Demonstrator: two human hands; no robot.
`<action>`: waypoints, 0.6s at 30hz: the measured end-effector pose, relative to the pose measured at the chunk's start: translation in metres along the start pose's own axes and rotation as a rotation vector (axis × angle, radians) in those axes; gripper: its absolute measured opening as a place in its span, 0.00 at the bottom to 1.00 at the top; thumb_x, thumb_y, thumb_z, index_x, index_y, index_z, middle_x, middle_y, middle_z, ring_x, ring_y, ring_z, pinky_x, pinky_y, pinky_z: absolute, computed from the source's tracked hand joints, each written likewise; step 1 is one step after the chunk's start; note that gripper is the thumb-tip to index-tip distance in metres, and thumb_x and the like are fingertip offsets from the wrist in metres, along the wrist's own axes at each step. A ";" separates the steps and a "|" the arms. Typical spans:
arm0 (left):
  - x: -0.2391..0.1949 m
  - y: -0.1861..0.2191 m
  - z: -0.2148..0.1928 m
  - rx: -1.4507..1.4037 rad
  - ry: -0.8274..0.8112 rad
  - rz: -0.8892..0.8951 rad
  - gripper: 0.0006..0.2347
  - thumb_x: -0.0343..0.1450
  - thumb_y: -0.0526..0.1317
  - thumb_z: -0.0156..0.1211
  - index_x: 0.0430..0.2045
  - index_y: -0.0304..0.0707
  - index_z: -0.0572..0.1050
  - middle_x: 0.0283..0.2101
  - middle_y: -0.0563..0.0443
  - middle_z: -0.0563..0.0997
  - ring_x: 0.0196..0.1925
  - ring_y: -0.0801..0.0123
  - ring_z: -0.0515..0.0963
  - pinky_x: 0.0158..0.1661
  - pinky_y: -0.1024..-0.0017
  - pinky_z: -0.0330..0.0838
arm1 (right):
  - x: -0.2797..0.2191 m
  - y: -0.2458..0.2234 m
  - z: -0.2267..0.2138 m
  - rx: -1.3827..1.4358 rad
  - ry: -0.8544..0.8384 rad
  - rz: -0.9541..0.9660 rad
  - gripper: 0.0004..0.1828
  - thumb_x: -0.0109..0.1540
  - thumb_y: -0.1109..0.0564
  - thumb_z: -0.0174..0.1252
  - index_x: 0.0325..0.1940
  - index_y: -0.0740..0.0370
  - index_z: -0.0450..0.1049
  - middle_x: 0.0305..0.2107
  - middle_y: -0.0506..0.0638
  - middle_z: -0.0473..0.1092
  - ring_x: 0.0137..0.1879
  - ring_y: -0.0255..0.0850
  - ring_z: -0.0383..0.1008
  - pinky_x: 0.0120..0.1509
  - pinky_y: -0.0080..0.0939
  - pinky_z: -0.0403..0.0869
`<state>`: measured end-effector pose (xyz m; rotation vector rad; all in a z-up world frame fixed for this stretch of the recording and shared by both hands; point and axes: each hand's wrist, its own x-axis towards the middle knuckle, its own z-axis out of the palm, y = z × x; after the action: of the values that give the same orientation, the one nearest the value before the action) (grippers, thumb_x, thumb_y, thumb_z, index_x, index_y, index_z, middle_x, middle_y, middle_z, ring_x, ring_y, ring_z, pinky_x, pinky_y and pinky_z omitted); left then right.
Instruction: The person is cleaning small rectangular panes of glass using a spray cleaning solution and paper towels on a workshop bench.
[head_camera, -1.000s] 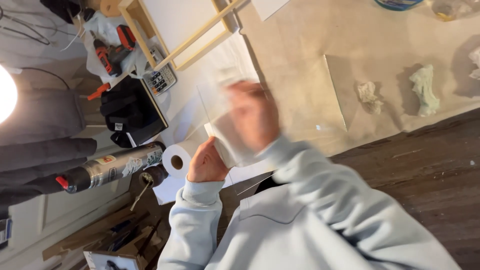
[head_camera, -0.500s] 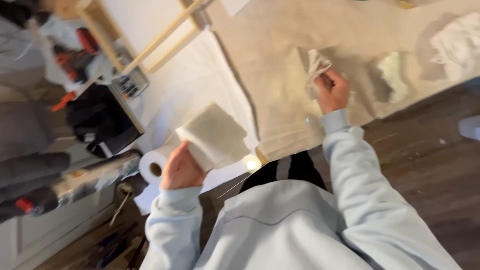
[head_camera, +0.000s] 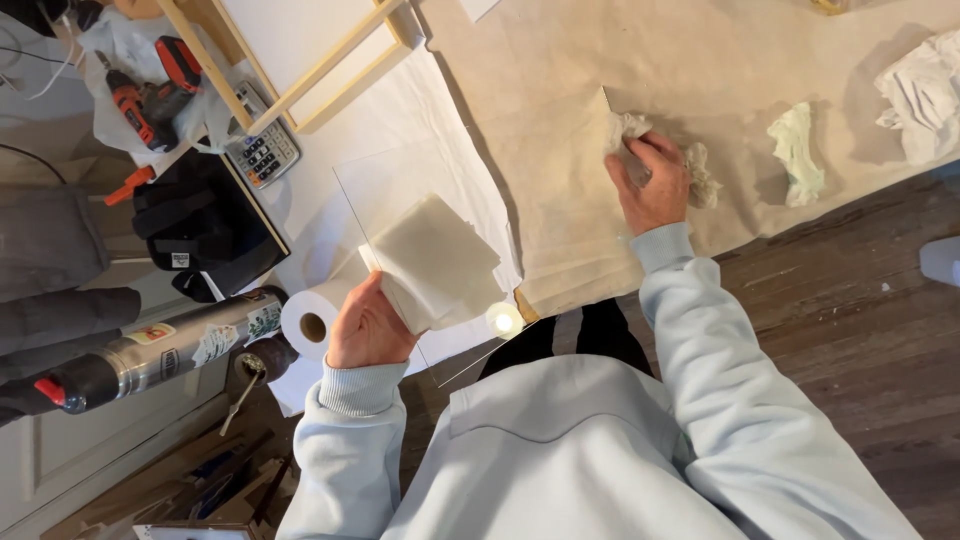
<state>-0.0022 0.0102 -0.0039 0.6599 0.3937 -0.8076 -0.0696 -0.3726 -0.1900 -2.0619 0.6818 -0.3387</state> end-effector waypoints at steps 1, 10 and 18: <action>0.001 0.000 0.000 0.000 -0.016 -0.001 0.19 0.81 0.45 0.38 0.59 0.36 0.76 0.60 0.30 0.82 0.58 0.35 0.84 0.56 0.35 0.78 | 0.000 0.008 0.005 -0.027 0.041 -0.059 0.24 0.69 0.39 0.71 0.59 0.58 0.83 0.55 0.53 0.74 0.62 0.53 0.78 0.68 0.53 0.77; -0.002 0.003 -0.008 0.006 -0.007 -0.021 0.19 0.82 0.46 0.38 0.60 0.38 0.74 0.60 0.32 0.82 0.59 0.34 0.83 0.56 0.35 0.78 | -0.017 -0.019 0.019 -0.057 0.049 -0.219 0.12 0.71 0.60 0.65 0.58 0.55 0.84 0.50 0.53 0.77 0.60 0.52 0.78 0.65 0.52 0.76; -0.005 0.003 0.040 -0.010 -0.078 -0.036 0.18 0.83 0.45 0.39 0.55 0.35 0.77 0.56 0.31 0.85 0.58 0.40 0.85 0.59 0.41 0.77 | -0.130 -0.294 0.051 0.333 -0.092 -0.249 0.15 0.68 0.61 0.63 0.56 0.46 0.85 0.51 0.45 0.79 0.56 0.44 0.79 0.69 0.41 0.75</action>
<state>0.0005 -0.0122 0.0290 0.6116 0.3396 -0.8619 -0.0513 -0.1340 0.0301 -1.8300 0.2885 -0.4633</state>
